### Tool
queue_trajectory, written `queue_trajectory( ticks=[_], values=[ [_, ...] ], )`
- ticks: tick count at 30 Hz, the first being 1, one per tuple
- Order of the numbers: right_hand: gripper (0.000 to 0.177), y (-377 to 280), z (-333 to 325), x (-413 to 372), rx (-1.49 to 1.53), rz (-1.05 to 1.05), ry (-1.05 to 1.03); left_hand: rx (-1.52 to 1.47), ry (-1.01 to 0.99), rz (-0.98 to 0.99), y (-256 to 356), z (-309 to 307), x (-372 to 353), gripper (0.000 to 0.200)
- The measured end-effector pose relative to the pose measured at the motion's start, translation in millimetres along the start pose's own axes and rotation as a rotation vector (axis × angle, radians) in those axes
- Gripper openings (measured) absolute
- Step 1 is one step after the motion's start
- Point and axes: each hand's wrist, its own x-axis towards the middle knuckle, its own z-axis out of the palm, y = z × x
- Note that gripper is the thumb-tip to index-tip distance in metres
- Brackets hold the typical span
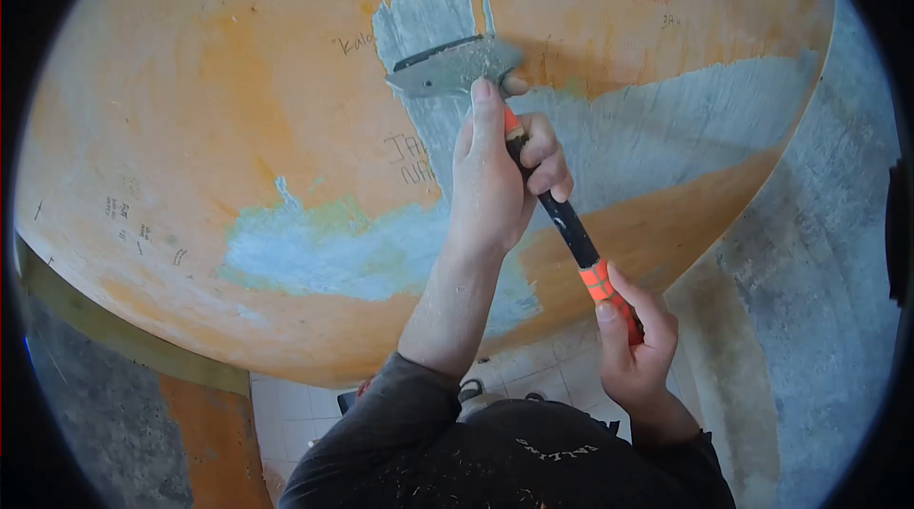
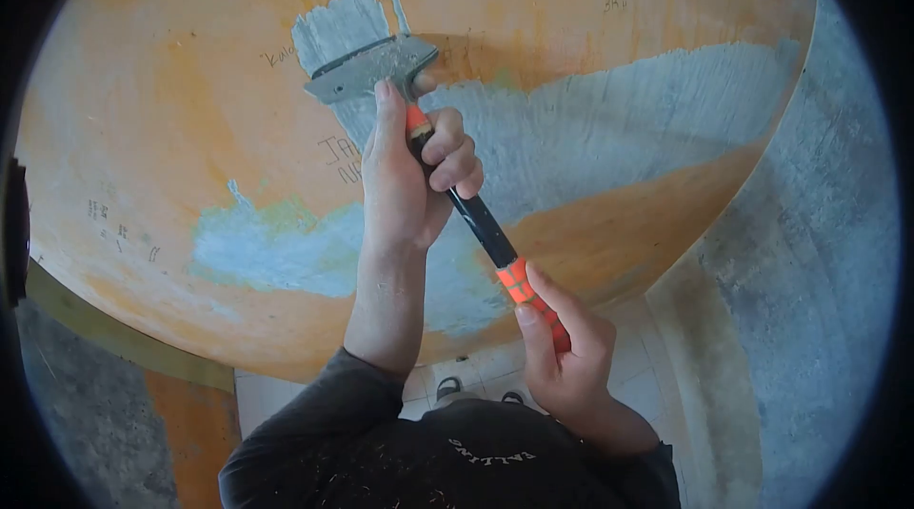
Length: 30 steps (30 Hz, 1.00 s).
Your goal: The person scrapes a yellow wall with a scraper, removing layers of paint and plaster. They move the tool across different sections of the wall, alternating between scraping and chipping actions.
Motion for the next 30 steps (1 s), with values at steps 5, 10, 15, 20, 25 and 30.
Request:
queue_trajectory(
  ticks=[5,10,15,20,25,30],
  values=[
    [0.032,0,5,-10,0.084,-0.031,0.025,0.008,0.115,-0.089,-9,1,-25,0.042],
    [0.034,-14,-5,15,0.080,0.011,0.029,-0.023,0.037,-0.036,6,8,-1,0.041],
    [0.032,-5,-2,-12,0.084,-0.027,0.008,-0.031,0.077,-0.062,-8,-1,-24,0.042],
    [0.031,-12,-10,5,0.132,0.040,0.030,-0.040,0.065,0.020,4,12,-6,0.040],
    [0.032,-3,-8,-11,0.096,0.031,-0.004,-0.069,0.141,-0.052,-11,-3,-27,0.038],
    [0.029,-14,-33,0,0.174,0.164,-0.045,-0.064,0.173,-0.034,-9,11,-21,0.037]
  ],
)
